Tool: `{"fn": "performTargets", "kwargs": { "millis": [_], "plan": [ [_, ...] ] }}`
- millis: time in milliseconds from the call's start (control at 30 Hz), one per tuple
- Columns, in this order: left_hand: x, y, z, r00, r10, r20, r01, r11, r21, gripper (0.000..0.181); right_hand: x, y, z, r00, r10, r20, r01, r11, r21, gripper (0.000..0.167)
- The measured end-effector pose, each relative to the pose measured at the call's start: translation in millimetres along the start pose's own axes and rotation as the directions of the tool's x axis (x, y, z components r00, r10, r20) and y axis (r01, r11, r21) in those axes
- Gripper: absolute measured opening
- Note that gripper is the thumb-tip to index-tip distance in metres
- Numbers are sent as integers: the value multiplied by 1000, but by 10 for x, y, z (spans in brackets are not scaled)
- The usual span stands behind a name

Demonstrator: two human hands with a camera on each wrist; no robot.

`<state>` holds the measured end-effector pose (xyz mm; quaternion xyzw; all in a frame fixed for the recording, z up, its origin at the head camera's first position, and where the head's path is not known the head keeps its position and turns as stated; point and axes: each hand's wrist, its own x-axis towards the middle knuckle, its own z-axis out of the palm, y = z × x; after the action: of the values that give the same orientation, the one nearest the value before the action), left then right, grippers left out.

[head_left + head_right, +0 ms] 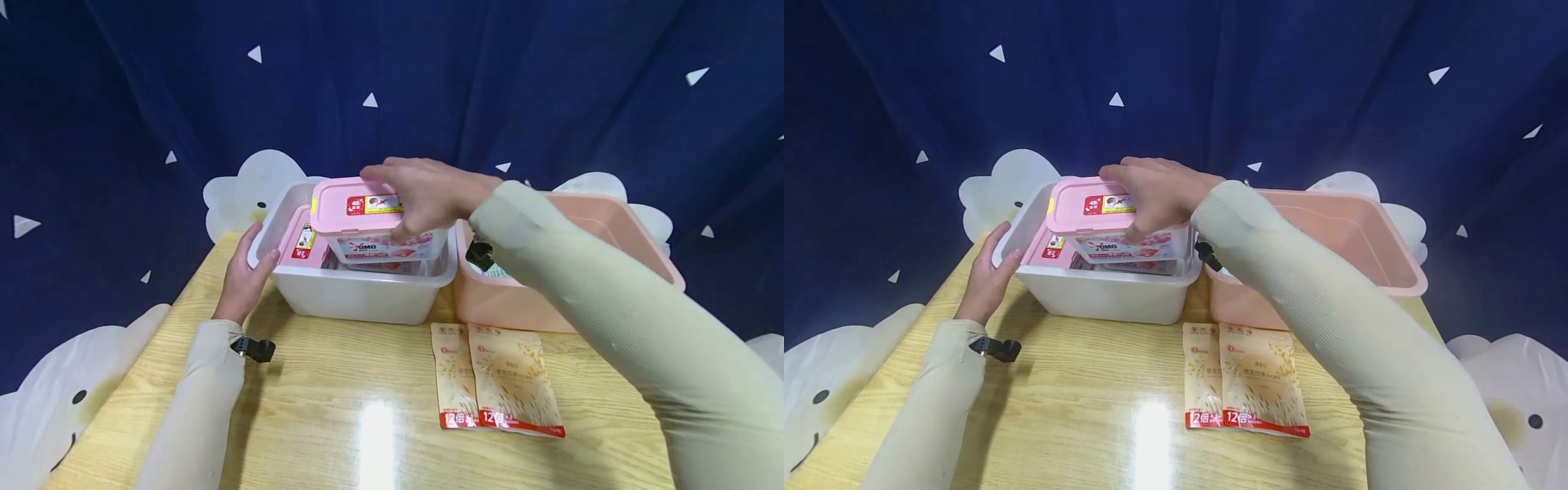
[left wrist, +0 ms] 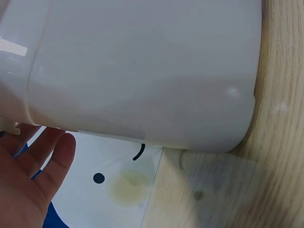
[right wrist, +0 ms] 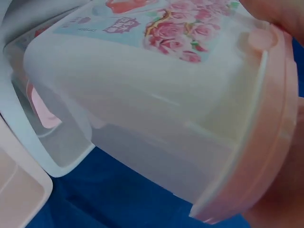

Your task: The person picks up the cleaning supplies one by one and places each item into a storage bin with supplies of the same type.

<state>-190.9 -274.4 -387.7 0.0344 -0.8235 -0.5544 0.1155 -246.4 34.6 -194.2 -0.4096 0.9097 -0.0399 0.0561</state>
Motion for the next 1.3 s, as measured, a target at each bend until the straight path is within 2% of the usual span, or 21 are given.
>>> {"fn": "performTargets", "kwargs": {
  "millis": [167,467,600,800,967,1300],
  "plan": [
    [-41,-11,-4,1000,-7,-3,7,1000,2,74,105,13,122,1000,5,28,-5,1000,3,96],
    [-36,-13,20,1000,25,9,-25,999,-25,72,268,152,426,996,73,44,-75,996,46,97],
    [-29,-17,18,1000,10,13,-10,1000,-10,72,327,194,567,995,76,71,-81,994,70,98],
    [-15,-6,8,1000,-20,19,20,1000,-4,73,366,224,765,990,84,110,-92,993,75,96],
    [9,-8,3,1000,-7,23,7,1000,-2,73,367,236,883,985,110,132,-119,991,56,95],
    [12,-36,-22,1000,-12,-2,12,1000,-14,73,397,261,997,996,11,92,-14,999,30,86]
  ]
}}
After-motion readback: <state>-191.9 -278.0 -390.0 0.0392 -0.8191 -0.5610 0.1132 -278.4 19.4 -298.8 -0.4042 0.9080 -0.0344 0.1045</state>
